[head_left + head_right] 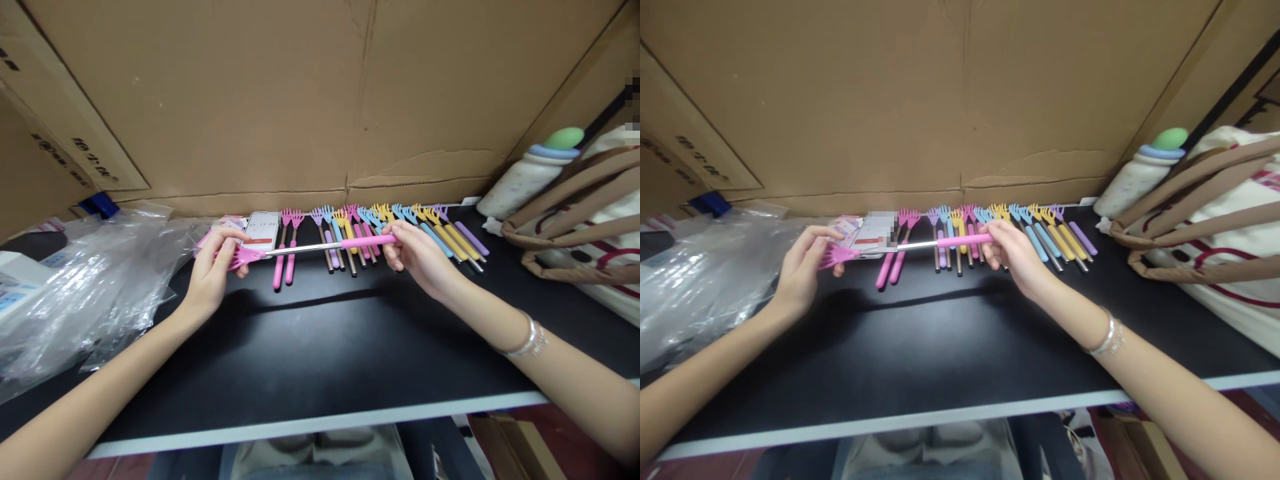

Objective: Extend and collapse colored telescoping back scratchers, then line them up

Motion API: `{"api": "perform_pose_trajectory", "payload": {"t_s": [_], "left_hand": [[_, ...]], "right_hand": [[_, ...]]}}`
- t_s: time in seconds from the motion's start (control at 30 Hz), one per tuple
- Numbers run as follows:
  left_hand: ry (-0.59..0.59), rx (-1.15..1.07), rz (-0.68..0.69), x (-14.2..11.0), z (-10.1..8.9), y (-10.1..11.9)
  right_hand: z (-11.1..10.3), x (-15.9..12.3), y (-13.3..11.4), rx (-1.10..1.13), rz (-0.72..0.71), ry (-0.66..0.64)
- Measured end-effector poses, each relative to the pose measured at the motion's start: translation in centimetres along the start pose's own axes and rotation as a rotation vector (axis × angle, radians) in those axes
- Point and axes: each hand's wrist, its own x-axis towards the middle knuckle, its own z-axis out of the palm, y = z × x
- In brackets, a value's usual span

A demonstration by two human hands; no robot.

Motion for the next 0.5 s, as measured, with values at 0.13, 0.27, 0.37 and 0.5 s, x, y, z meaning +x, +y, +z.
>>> {"api": "perform_pose_trajectory", "payload": {"t_s": [0.13,0.27,0.37,0.5], "left_hand": [[-0.095,0.120,0.034,-0.4,0.0,0.4],[-0.170,0.207,0.020,-0.7,-0.1,0.7],[-0.160,0.175,-0.006,-0.6,-0.2,0.6],[-0.129,0.109,-0.027,-0.3,-0.2,0.1]], "right_hand": [[-0.2,0.0,0.2,-0.007,0.002,0.019],[-0.1,-0.2,0.7,-0.019,0.000,0.062],[0.2,-0.4,1.0,-0.068,-0.012,0.092],[0.5,-0.8,1.2,-0.134,-0.073,0.109]]}}
